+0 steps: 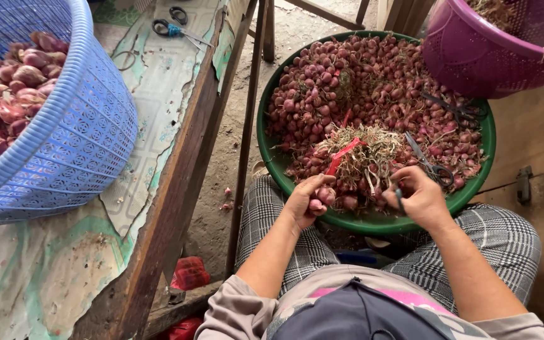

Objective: The person sits on the floor with a large green basin of untrimmed shallots on their lap. They pick up shallots one at a time, cut off the roots and dried tops with scissors, place the trimmed shallots into a blue basket beside them, and drop the trimmed-off waste into a purple basket.

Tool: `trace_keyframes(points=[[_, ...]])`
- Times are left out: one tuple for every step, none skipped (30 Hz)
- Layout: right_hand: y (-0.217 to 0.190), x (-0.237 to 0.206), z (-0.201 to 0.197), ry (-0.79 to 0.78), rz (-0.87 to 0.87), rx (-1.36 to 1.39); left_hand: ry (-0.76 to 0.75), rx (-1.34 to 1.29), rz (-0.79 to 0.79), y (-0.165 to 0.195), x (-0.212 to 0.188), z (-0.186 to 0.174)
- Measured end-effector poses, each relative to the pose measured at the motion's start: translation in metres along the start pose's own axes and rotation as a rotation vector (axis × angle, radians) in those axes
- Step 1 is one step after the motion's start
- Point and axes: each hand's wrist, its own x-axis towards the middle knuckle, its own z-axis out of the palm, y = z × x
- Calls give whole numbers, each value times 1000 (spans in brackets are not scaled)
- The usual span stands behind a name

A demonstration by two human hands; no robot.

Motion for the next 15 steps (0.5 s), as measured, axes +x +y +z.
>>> trace_keyframes(points=[[1,-3,5,-28,24,-55,-2,-23,-1,-1,0,-1],[2,-6,11,-54,45,-111,-6,-45,0,-1,0,-2],[3,-7,21,-47,21,-214,-12,-65,3,-1,0,-4],[5,-9,33,-40,-2,-316,-15,-59,16,-1,0,-6],[6,-11,45,-30,-29,-417,-18,-49,31,-1,-1,-9],[8,-11,57,-13,-37,-453,-26,-37,48,-1,-1,-11],[9,-11,65,15,-48,-490,-53,-26,63,0,-1,-12],[10,-10,73,49,-110,-499,-91,-11,77,-1,-1,-13],[11,-7,78,90,-175,-513,-137,5,93,0,0,-13],[11,-5,80,87,-227,-509,-71,28,72,-1,1,-13],[11,-3,82,84,-276,-506,-5,53,51,-2,2,-12],[10,-3,84,72,-246,-529,9,56,34,-2,4,-11],[10,-2,85,55,-210,-549,28,57,15,-3,6,-11],[8,-2,85,52,-220,-557,39,50,7,-4,9,-10],[6,-3,85,41,-228,-562,58,40,-1,-5,11,-11]])
